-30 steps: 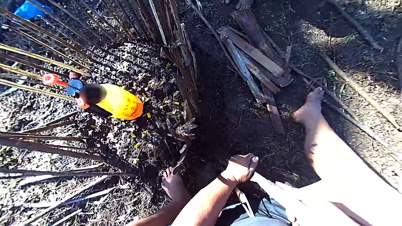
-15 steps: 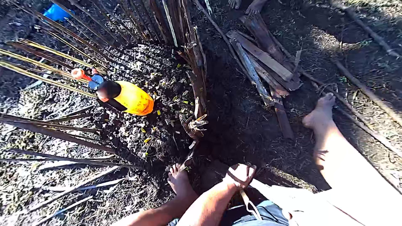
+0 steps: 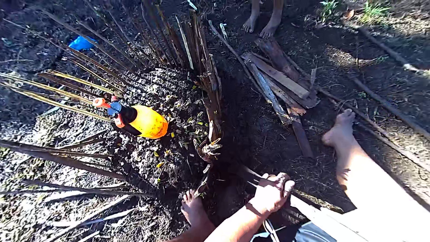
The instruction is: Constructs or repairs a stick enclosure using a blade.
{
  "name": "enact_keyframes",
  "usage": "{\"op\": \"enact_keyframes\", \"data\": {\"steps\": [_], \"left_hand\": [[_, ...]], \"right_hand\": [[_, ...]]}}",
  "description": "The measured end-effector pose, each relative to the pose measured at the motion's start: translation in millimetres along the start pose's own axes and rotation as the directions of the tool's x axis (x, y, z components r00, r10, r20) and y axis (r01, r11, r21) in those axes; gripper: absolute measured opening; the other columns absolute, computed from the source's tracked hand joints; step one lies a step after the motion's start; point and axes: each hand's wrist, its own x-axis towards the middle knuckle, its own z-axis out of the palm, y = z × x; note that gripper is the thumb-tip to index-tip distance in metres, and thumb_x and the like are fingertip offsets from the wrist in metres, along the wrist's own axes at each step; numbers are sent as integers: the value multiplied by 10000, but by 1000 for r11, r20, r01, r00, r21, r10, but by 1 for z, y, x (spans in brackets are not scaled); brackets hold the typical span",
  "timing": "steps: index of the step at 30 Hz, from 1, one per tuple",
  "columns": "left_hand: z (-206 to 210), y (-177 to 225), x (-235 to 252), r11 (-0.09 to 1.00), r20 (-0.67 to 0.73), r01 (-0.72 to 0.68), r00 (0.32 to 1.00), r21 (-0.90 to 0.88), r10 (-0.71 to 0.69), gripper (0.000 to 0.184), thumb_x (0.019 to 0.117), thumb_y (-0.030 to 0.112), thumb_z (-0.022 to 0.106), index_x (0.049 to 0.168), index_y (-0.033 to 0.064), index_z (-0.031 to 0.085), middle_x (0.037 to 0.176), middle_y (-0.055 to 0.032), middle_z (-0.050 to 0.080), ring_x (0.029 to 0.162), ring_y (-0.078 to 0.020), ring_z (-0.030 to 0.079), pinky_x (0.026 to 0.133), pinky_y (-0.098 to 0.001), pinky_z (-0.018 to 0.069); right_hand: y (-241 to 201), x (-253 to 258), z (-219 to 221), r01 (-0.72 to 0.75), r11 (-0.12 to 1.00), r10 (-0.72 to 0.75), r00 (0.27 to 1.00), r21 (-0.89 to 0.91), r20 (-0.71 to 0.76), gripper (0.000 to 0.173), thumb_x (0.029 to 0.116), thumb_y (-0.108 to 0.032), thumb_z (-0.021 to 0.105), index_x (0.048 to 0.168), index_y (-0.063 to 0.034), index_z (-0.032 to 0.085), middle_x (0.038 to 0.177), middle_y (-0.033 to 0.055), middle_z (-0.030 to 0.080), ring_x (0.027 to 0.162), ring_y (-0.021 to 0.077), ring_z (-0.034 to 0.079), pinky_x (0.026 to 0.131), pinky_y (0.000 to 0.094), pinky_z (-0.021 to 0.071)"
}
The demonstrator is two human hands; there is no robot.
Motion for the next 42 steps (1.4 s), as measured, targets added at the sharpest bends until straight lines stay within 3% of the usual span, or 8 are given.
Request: {"op": "enact_keyframes", "data": {"steps": [5, 9, 13, 17, 20, 26, 30, 42], "left_hand": [[-14, 11, 21, 968, -325, -248, 918, -28, 225, 450, 1048, 322, 483, 1420, 94, 592, 1396, -132, 626, 1366, -302, 527, 1152, -546, 394], [-25, -5, 16, 970, -366, -226, 898, 93, 245, 464, 1032, 336, 481, 1448, 148, 563, 1457, -104, 584, 1380, -271, 510, 1116, -574, 386], [-26, -27, 9, 986, -341, -91, 931, 136, 133, 470, 1040, 332, 479, 1443, 107, 570, 1449, -105, 595, 1348, -259, 539, 1132, -561, 371], [-27, -42, 30, 998, -333, 24, 943, 66, 0, 483, 994, 258, 562, 1416, 24, 574, 1463, -174, 563, 1379, -300, 521, 1143, -527, 423], [-24, -46, 72, 995, -343, 74, 935, -66, -92, 488, 994, 205, 571, 1441, 12, 535, 1471, -189, 534, 1337, -258, 546, 1121, -416, 469], [-4, -42, 191, 878, -188, 338, 890, -339, -415, 492, 1035, 197, 573, 1489, 38, 472, 1499, -190, 507, 1244, -266, 611, 1032, -436, 532], [24, -53, 260, 818, -41, 446, 869, -363, -493, 486, 1048, 196, 559, 1497, 39, 462, 1520, -191, 493, 1376, -293, 514, 1123, -479, 452], [53, -79, 340, 712, -6, 467, 834, -525, -551, 408, 1005, 156, 639, 1396, 54, 585, 1381, -150, 620, 1252, -256, 599, 1011, -486, 515]], "right_hand": [[22, 3, 3, 27, 982, -15, 998, 185, -68, 578, 937, 27, 635, 1487, 78, 464, 1128, 268, 684, 794, 253, 703, 730, 357, 600], [72, 49, 50, 107, 915, -86, 994, 390, -70, 643, 1016, -139, 561, 1618, -184, 341, 991, 128, 707, 632, 210, 674, 563, 397, 603], [91, 89, 89, -4, 872, 20, 999, 490, -27, 656, 995, -123, 544, 1607, -140, 308, 913, 129, 623, 527, 185, 568, 505, 397, 548], [45, 78, 68, -310, 919, 294, 950, 244, 102, 550, 947, -45, 719, 1422, 91, 478, 1220, 284, 647, 1058, 362, 673, 954, 490, 541], [27, 69, 57, -295, 940, 281, 954, 170, 103, 494, 909, -35, 762, 1336, 115, 563, 1259, 294, 639, 1168, 383, 634, 1033, 484, 495], [-28, 66, 7, -253, 954, 217, 953, 161, 211, 435, 877, -8, 778, 1274, 89, 629, 1251, 273, 657, 1162, 374, 645, 1033, 468, 509], [-26, 66, -9, 171, 865, -100, 980, 472, -173, 516, 884, -76, 765, 1266, 199, 552, 1199, 386, 619, 1070, 441, 655, 938, 446, 550], [-146, 46, -138, -71, 915, 59, 997, 398, 42, 478, 921, -6, 674, 1360, 117, 532, 1328, 315, 600, 1173, 390, 623, 989, 412, 511]]}}
